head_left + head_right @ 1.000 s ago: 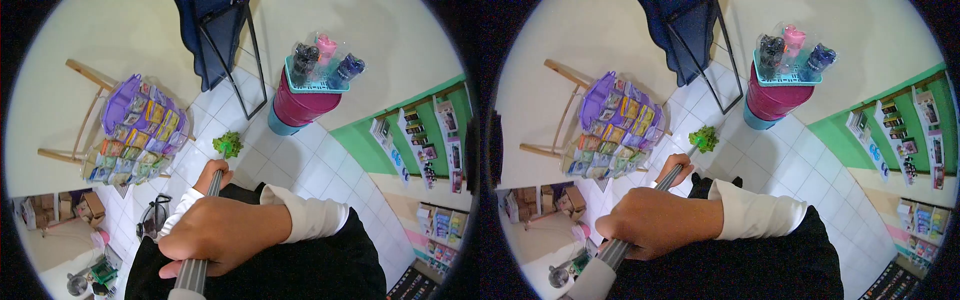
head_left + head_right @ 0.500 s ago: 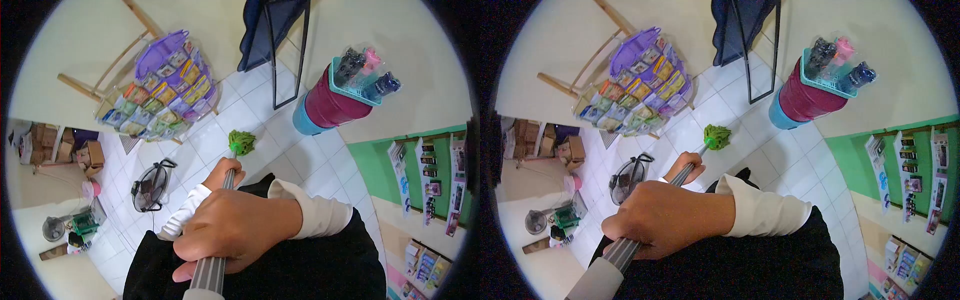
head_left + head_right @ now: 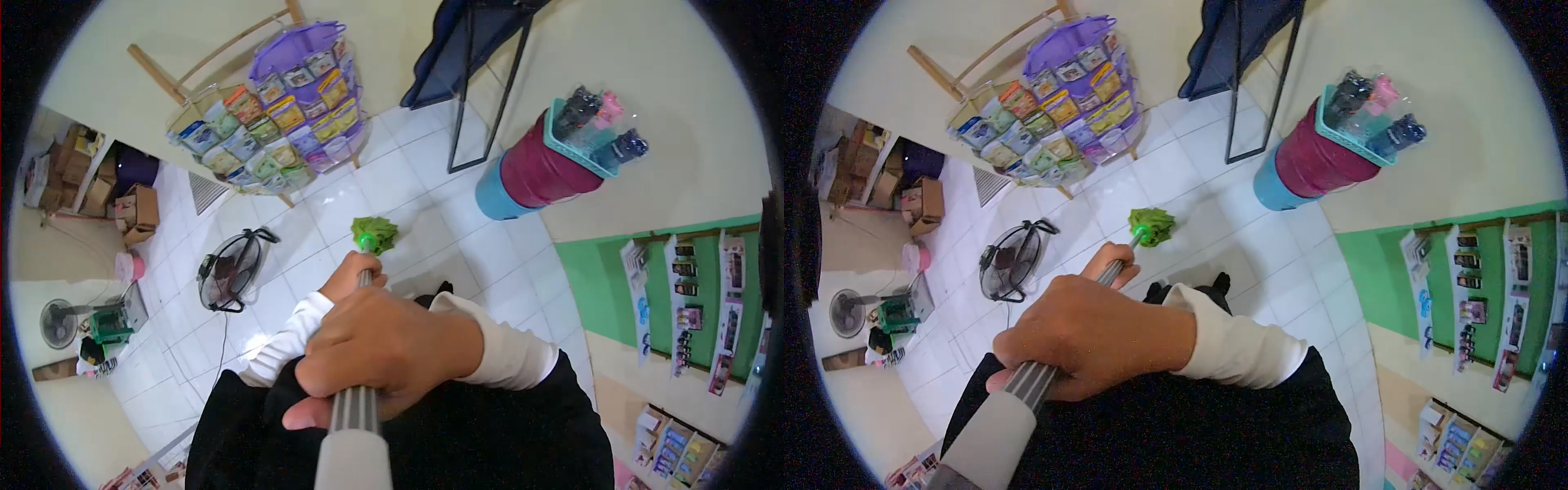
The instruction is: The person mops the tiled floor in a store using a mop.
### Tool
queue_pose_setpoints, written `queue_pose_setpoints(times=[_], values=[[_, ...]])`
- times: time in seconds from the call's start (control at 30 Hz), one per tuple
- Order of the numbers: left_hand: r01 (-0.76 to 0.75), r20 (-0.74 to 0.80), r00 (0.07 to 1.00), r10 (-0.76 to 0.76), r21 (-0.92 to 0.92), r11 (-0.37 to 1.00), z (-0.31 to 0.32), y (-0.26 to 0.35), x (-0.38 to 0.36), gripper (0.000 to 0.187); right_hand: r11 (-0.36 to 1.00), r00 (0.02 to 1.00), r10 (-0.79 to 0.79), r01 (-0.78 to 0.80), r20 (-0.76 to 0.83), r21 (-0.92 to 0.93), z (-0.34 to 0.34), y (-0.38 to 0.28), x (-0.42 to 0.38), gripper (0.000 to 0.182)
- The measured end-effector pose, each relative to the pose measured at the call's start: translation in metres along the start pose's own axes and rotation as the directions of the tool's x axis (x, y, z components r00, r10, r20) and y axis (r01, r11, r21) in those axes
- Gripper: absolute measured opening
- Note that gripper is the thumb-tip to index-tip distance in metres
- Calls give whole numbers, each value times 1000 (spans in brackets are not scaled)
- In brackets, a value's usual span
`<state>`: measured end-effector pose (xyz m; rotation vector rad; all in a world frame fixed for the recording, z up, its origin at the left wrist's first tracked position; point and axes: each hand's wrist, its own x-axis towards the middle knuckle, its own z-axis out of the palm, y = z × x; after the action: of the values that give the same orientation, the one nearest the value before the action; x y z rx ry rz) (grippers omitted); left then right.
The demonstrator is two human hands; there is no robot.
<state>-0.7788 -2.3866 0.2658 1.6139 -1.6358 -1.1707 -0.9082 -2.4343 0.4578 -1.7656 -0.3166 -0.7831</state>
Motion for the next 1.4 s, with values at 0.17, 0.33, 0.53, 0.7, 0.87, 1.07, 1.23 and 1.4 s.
queue_pose_setpoints(times=[0.17, 0.33, 0.53, 0.7, 0.87, 1.07, 1.23, 1.4], values=[[-89, -85, 992, 93, 48, 995, 30, 4, 13, 19, 996, 999, 45, -46, 15, 71, -18, -16, -21, 32], [-86, -86, 993, 83, -30, 996, 60, 25, 53, 20, 997, 999, 46, -47, 21, 56, -67, -32, -44, 32], [-98, -107, 990, 93, -41, 994, 90, 31, 85, 23, 997, 999, -33, 33, 0, 68, -106, -33, -69, 32], [-96, -478, 876, -58, -291, 952, 126, 46, 93, 18, 1000, 996, 23, -23, 81, 6, -135, -23, -79, 23], [-34, -254, 967, 25, -31, 999, 123, 12, 130, 24, 985, 992, -72, 87, -101, 150, -176, -5, -83, 31], [4, 55, 999, 1, -91, 996, 124, 22, 183, 27, 815, 913, -176, -74, 368, 575, -240, -32, -59, 37], [-366, -85, 929, 360, -83, 927, 113, 7, 217, 27, 888, 771, -60, -249, 634, 386, -232, -40, -9, 39], [-339, 15, 935, 353, -250, 907, 44, 4, 211, 26, 965, 936, 261, -259, -236, 42, -178, 5, -29, 33]])
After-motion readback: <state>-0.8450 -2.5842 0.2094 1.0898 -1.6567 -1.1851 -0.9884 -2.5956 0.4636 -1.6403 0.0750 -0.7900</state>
